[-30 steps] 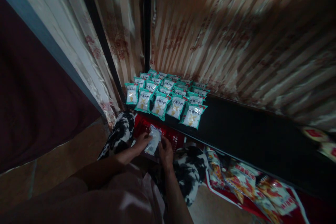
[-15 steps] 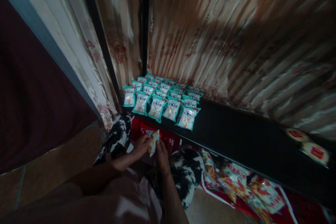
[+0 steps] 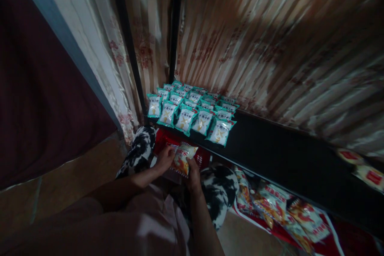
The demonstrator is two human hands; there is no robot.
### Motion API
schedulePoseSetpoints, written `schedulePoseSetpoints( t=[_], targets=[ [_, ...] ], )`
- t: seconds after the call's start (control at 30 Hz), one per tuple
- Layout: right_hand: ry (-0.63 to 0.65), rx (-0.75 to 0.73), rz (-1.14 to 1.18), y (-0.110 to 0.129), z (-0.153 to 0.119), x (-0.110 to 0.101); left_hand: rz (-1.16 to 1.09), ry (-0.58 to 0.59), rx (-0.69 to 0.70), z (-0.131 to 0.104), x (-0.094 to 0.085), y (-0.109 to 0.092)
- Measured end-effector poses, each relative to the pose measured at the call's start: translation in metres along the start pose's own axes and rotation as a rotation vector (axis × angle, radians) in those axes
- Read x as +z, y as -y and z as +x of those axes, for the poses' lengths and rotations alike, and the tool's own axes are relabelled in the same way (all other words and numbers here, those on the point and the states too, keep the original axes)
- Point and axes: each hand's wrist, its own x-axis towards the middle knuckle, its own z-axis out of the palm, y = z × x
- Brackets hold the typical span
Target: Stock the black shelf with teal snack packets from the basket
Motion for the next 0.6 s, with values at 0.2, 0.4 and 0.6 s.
schedulePoseSetpoints(
  t=[0.2, 0.4, 0.6],
  targets=[
    [0.068, 0.109, 0.143, 0.0, -0.003, -0.001, -0.162, 0.175, -0.143, -0.002, -0.002, 0.001],
    [0.05, 0.055, 0.07, -0.001, -0.004, -0.001, -0.34, 0.276, -0.279, -0.007, 0.0, 0.004],
    [0.018, -0.101, -0.097, -0.009, -0.001, -0.001, -0.252, 0.19, -0.206, -0.006, -0.004, 0.012]
  ],
)
